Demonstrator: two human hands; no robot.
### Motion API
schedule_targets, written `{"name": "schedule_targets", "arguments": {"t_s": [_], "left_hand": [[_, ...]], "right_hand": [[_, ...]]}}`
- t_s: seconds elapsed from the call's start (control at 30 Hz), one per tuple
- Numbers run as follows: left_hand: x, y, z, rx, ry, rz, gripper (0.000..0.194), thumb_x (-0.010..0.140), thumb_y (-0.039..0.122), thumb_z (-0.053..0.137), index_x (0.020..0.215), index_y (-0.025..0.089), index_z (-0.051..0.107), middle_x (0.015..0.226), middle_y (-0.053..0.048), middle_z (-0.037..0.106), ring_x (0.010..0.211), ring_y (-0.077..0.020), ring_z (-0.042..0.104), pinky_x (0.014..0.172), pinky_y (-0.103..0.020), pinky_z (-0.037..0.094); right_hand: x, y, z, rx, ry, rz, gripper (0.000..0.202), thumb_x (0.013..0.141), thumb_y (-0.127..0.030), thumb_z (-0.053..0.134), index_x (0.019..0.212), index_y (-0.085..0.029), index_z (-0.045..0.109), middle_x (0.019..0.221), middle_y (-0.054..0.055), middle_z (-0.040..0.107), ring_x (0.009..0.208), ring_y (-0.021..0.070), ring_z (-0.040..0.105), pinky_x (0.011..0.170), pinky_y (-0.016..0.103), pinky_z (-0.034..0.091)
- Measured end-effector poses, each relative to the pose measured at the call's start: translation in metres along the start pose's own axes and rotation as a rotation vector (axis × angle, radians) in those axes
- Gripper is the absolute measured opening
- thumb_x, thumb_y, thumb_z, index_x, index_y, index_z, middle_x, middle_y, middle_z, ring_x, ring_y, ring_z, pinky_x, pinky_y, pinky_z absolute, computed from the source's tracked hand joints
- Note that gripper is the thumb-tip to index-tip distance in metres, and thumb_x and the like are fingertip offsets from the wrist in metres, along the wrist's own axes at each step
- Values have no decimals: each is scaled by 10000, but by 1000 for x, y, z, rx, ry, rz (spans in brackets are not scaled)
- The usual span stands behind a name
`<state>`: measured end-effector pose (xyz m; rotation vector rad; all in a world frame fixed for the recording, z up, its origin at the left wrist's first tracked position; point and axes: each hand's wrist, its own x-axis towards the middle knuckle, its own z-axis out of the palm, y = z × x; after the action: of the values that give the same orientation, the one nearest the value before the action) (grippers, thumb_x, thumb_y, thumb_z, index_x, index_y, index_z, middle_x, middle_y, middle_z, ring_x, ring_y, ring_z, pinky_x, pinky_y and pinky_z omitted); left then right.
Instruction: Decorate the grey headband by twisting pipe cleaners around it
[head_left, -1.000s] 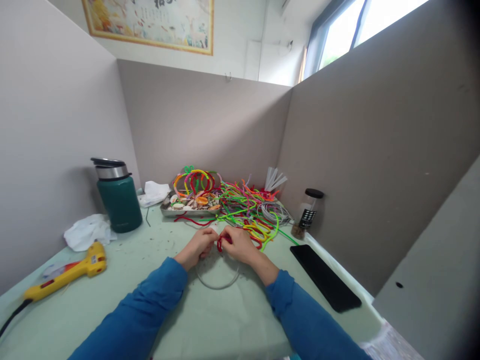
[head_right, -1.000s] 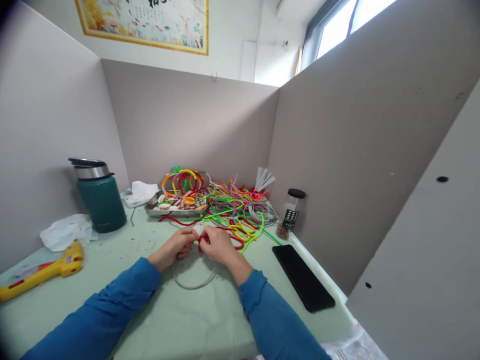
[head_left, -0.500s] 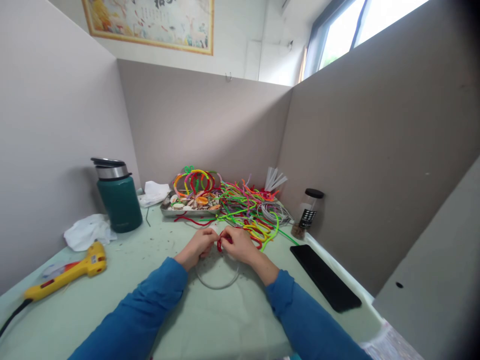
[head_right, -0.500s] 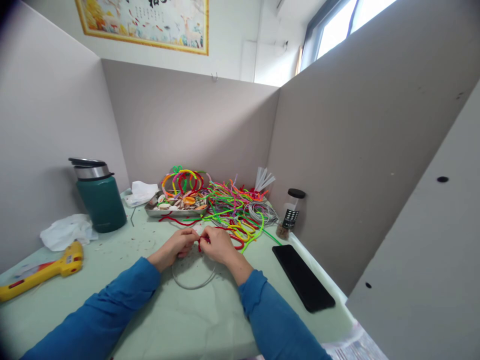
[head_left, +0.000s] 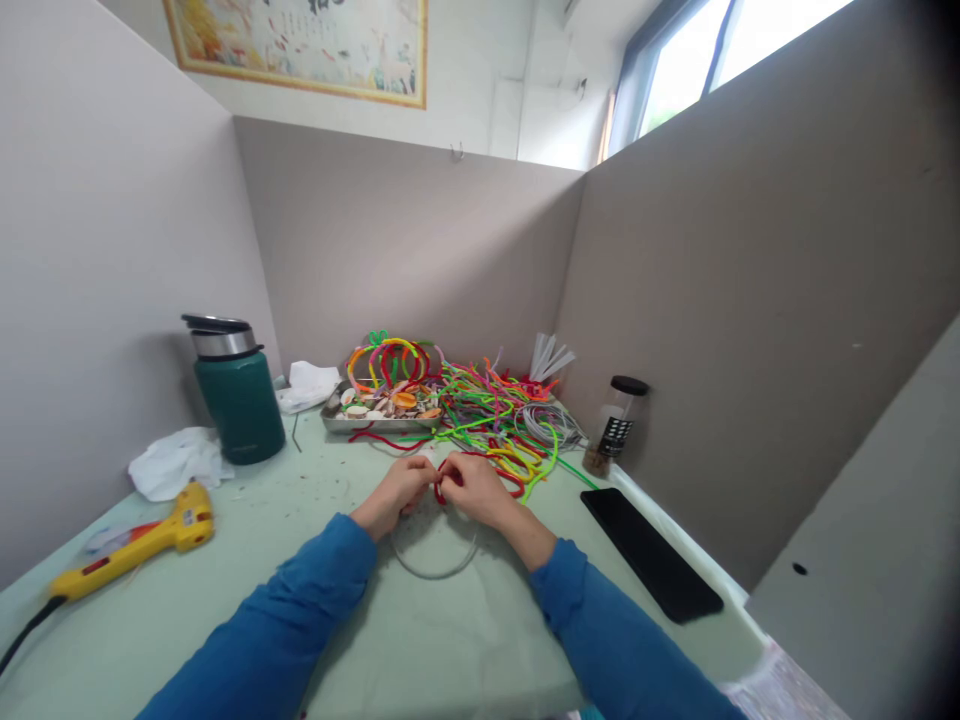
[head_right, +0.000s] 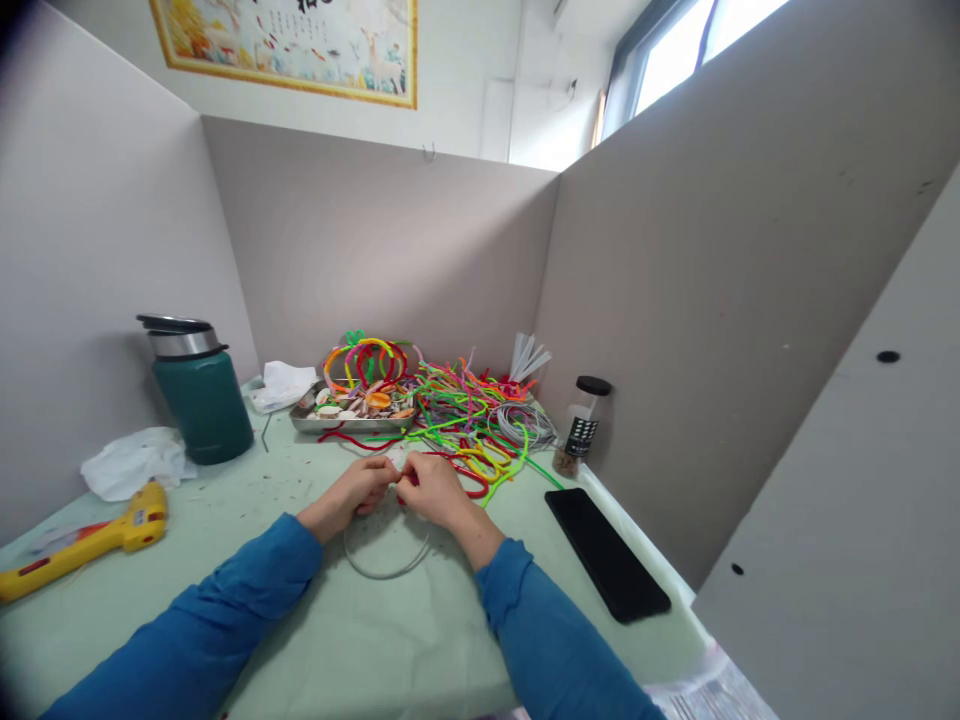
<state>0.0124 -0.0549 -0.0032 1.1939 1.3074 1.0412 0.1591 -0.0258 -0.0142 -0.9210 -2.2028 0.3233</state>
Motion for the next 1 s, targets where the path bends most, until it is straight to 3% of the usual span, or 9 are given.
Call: {"name": "schedule_targets", "arguments": {"t_s": [0.67, 1.0], "left_hand": [[-2, 1, 2, -19, 2, -3, 232, 639, 304, 615, 616, 192, 413, 399, 100, 260, 307, -33, 199, 328, -190, 95], [-3, 5, 2, -12, 33, 7, 264, 655, 318, 625, 615, 197, 395, 409, 103, 261, 309, -32, 198, 324, -191, 110]], "right_hand": [[0, 4, 3, 52, 49, 18, 82, 725, -194, 509, 680, -174, 574, 608, -13, 577, 550, 106, 471, 519, 211, 293], [0, 2, -1, 46, 64, 49, 90, 759, -241, 509, 757, -186, 580, 689, 0, 615, 614, 123, 521, 566, 218, 340]]}}
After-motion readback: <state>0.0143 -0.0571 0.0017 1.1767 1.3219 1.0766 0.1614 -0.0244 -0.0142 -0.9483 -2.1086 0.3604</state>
